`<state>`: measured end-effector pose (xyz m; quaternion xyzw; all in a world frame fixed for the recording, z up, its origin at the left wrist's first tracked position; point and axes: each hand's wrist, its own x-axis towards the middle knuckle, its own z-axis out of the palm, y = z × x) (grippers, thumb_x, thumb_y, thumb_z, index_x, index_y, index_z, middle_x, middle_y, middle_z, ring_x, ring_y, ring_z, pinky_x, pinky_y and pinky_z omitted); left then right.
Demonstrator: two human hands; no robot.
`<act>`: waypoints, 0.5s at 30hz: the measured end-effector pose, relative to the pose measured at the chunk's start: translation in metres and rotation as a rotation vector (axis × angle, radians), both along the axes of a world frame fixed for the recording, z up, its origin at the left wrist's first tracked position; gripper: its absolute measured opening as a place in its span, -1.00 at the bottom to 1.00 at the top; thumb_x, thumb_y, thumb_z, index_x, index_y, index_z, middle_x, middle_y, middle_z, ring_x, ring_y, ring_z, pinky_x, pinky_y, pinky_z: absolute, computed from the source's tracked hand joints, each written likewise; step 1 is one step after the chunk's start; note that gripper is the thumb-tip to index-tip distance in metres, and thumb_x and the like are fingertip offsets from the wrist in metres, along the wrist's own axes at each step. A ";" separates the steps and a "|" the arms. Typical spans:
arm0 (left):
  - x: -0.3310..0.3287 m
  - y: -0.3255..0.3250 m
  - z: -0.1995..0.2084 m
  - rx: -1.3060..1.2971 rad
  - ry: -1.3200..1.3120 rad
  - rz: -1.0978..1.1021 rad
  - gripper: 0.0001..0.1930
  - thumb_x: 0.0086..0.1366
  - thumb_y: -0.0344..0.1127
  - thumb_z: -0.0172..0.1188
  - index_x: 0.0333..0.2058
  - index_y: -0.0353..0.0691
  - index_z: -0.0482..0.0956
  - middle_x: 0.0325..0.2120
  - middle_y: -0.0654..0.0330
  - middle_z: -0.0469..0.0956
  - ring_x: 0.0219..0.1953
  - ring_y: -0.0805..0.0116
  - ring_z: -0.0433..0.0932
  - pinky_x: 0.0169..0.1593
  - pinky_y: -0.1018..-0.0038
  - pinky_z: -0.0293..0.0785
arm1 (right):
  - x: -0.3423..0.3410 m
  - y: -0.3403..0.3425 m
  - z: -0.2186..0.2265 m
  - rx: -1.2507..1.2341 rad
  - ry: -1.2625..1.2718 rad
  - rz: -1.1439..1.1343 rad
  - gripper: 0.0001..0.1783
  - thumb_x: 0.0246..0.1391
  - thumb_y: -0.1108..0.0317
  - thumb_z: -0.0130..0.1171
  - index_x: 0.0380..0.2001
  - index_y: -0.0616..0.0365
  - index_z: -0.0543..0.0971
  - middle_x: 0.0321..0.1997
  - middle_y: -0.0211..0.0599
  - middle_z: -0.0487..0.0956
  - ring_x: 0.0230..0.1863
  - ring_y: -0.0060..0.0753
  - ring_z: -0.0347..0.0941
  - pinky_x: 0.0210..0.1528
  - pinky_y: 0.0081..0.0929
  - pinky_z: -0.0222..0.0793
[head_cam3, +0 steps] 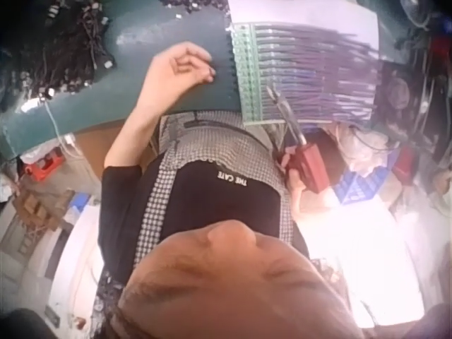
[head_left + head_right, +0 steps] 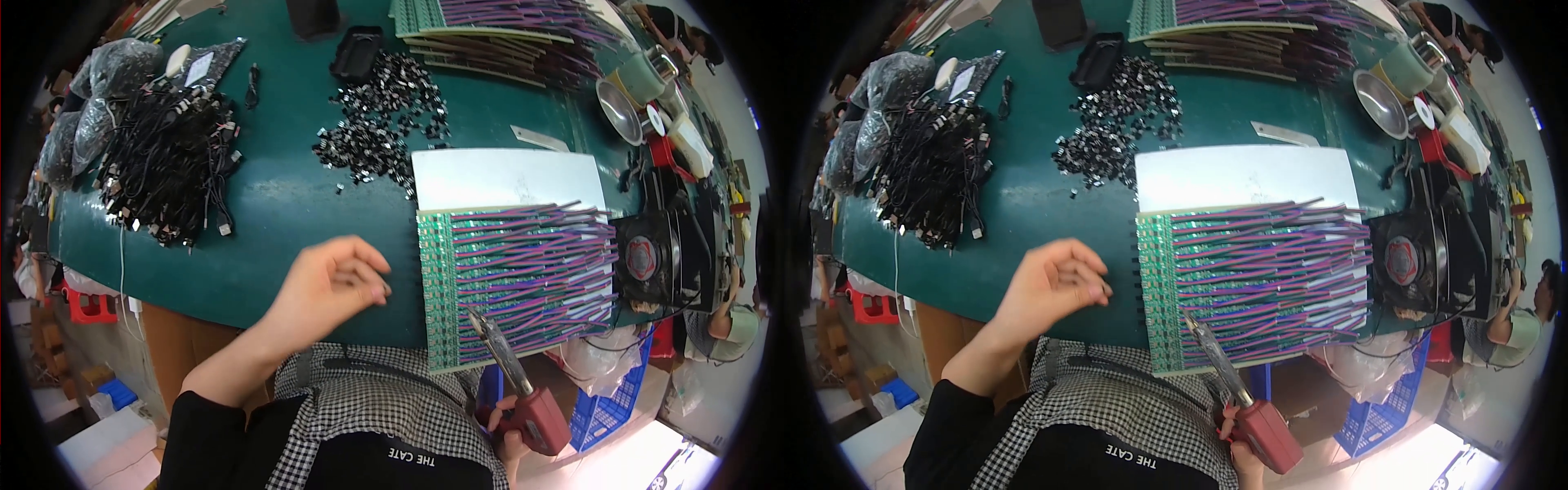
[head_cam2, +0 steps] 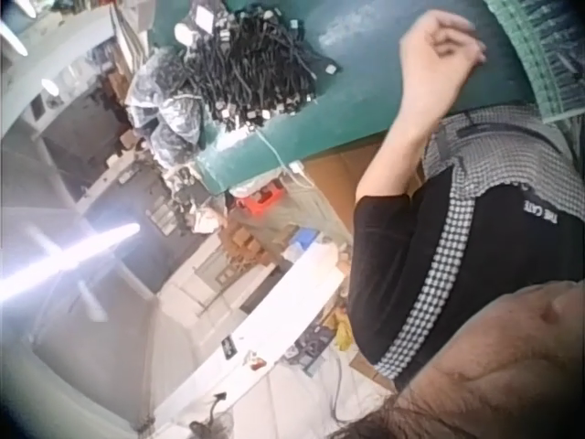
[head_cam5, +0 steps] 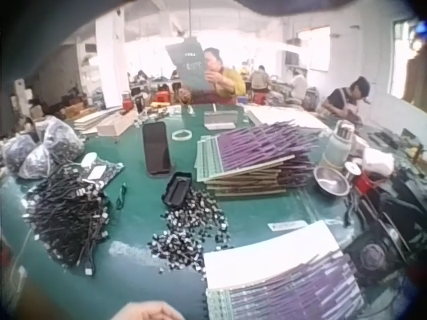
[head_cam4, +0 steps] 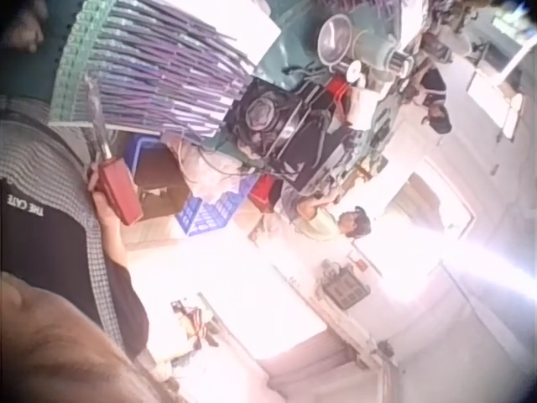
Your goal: The person attaches wires to electronic circuit boards using a soldering iron with a feeder.
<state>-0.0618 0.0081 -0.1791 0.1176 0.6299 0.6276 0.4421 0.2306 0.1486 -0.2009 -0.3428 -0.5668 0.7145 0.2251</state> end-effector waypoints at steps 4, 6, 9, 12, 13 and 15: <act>0.044 0.007 0.008 -0.050 0.018 -0.093 -0.84 0.18 -0.63 0.05 -0.34 -0.31 0.26 -0.47 0.21 0.46 -0.36 0.50 0.53 -0.27 0.59 0.47 | 0.006 0.005 -0.002 0.011 0.016 0.086 -0.29 -0.21 -0.10 0.35 -0.22 0.36 0.45 -0.42 -0.18 0.56 -0.62 -0.49 0.40 -0.54 -0.55 0.27; 0.051 0.012 0.003 -0.027 0.002 -0.060 -0.83 0.18 -0.63 0.05 -0.35 -0.30 0.24 -0.48 0.21 0.45 -0.37 0.50 0.53 -0.28 0.58 0.47 | 0.006 0.005 -0.001 0.034 -0.023 0.097 -0.30 -0.21 -0.15 0.32 -0.25 0.32 0.47 -0.45 -0.22 0.56 -0.62 -0.48 0.42 -0.57 -0.57 0.26; 0.053 0.018 -0.001 -0.014 -0.005 -0.022 -0.78 0.18 -0.62 0.06 -0.39 -0.26 0.18 -0.49 0.19 0.44 -0.39 0.50 0.53 -0.31 0.57 0.48 | 0.024 0.008 -0.012 0.206 -0.139 0.163 -0.32 -0.21 -0.24 0.27 -0.31 0.23 0.52 -0.49 -0.28 0.57 -0.62 -0.45 0.44 -0.58 -0.58 0.28; 0.055 0.019 -0.002 -0.017 0.011 0.006 -0.79 0.17 -0.63 0.06 -0.39 -0.27 0.18 -0.49 0.20 0.44 -0.39 0.50 0.53 -0.31 0.58 0.47 | 0.034 0.013 -0.016 0.346 -0.249 0.274 -0.34 -0.23 -0.28 0.22 -0.34 0.15 0.55 -0.50 -0.32 0.57 -0.61 -0.38 0.45 -0.54 -0.55 0.33; 0.056 0.019 -0.003 -0.007 -0.006 0.016 -0.78 0.16 -0.63 0.06 -0.39 -0.27 0.18 -0.50 0.20 0.44 -0.40 0.51 0.52 -0.32 0.59 0.47 | 0.035 0.014 -0.016 0.338 -0.283 0.333 -0.36 -0.23 -0.28 0.21 -0.35 0.12 0.56 -0.50 -0.34 0.57 -0.61 -0.33 0.46 -0.52 -0.53 0.36; 0.056 0.020 -0.004 0.007 -0.026 0.024 -0.78 0.16 -0.64 0.06 -0.39 -0.27 0.18 -0.50 0.21 0.43 -0.40 0.52 0.52 -0.32 0.59 0.47 | 0.053 0.012 -0.034 0.388 -0.276 0.276 -0.37 -0.25 -0.26 0.22 -0.35 0.12 0.56 -0.49 -0.33 0.57 -0.58 -0.30 0.47 -0.50 -0.49 0.38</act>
